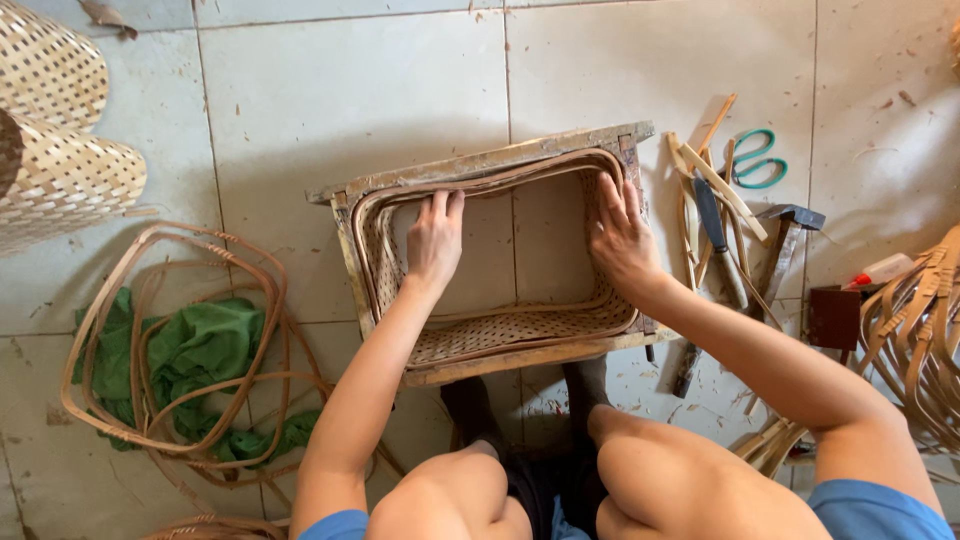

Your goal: The person assembles a rectangular woven basket by fitting a pre-woven body into a wooden frame, then adding and securing a bamboo rim. They use scissors to trim excess material and a hammer to tap the rim into place, completing the basket assembly.

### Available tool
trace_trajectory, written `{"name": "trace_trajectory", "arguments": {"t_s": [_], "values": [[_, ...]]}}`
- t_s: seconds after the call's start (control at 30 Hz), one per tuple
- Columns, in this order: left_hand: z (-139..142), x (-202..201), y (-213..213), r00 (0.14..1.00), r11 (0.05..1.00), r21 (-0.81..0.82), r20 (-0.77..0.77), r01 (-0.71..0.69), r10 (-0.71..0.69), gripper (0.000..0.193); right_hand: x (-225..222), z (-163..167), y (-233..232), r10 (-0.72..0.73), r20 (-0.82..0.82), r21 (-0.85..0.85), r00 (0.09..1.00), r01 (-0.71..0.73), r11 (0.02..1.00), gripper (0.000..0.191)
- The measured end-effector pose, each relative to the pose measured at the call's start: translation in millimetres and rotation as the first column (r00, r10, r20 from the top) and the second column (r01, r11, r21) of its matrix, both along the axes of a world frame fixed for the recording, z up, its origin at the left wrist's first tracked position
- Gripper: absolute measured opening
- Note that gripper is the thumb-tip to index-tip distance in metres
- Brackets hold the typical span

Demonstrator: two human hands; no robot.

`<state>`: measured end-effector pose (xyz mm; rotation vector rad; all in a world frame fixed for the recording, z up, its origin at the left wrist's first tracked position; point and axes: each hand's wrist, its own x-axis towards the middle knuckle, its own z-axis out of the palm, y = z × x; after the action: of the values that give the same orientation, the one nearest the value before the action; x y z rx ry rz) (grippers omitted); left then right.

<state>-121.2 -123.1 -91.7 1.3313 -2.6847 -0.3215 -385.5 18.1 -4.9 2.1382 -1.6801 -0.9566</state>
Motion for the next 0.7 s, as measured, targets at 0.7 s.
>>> {"name": "trace_trajectory", "arguments": {"t_s": [0.7], "values": [[8,-31,5,0.959,0.993,0.056,0.262,0.099,-0.111,0.025,23,-29,-49,0.098,-0.257,0.474,0.961,0.037,0.880,0.076]]}}
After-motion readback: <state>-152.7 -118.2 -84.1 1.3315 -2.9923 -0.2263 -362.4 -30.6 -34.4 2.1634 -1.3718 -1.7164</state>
